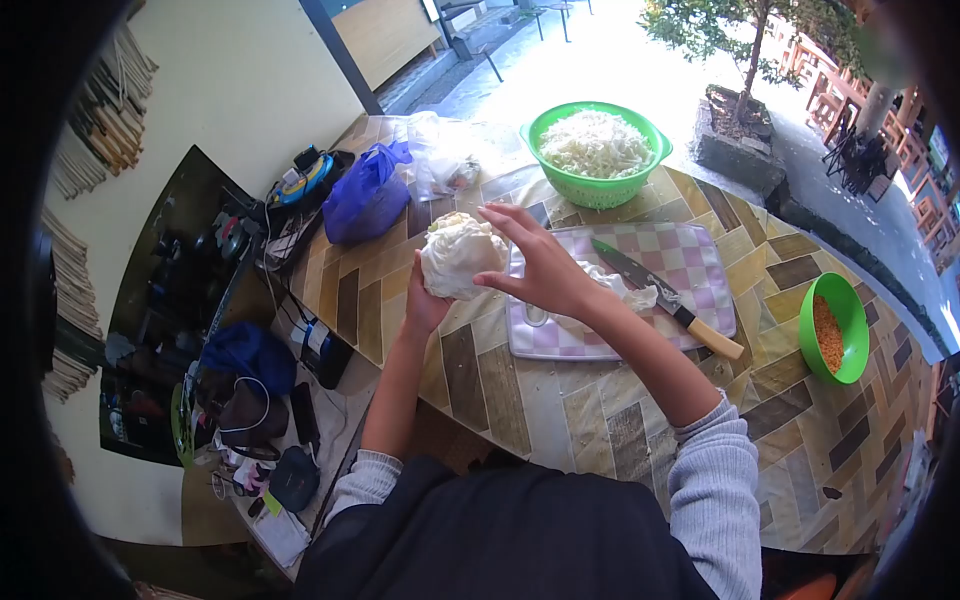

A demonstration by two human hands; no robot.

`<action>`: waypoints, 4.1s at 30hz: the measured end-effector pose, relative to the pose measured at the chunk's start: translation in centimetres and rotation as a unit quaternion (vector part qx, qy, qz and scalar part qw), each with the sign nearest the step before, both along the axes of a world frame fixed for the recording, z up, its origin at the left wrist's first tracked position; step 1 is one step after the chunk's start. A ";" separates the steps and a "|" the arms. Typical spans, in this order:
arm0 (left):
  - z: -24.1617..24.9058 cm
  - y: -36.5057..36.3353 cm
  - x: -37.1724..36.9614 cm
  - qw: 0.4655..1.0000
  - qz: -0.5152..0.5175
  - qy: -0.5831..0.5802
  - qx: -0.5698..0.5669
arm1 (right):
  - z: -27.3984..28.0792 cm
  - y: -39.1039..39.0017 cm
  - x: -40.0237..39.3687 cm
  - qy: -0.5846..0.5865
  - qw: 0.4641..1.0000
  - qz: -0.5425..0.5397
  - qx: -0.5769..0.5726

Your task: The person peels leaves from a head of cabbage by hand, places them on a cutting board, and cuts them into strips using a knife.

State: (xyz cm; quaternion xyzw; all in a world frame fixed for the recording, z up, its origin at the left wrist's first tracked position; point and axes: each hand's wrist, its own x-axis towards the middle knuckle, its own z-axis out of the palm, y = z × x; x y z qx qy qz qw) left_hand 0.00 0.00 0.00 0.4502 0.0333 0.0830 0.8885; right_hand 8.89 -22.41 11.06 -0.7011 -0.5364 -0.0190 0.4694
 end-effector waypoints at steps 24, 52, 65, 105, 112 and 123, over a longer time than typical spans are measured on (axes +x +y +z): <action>1.6 -1.6 -0.6 0.957 0.062 -0.046 0.279 | -0.1 -0.7 0.0 0.087 0.993 -0.047 -0.070; -0.4 0.1 -0.9 0.965 -0.006 -0.040 0.259 | -2.8 0.2 1.7 0.077 0.991 0.038 -0.104; 2.5 -4.0 -2.2 0.732 0.255 -0.065 0.629 | -3.7 0.9 0.9 0.102 0.993 -0.039 -0.053; 3.6 1.7 -1.8 0.916 -0.082 -0.055 0.389 | -0.5 2.1 3.1 -0.107 0.968 0.093 -0.208; 3.7 -1.9 -1.7 0.898 0.043 -0.009 0.437 | -1.3 1.8 2.5 -0.171 0.965 0.071 -0.187; 3.0 -1.8 -1.9 0.940 0.069 0.015 0.334 | 1.8 1.0 3.1 0.032 0.976 0.038 -0.213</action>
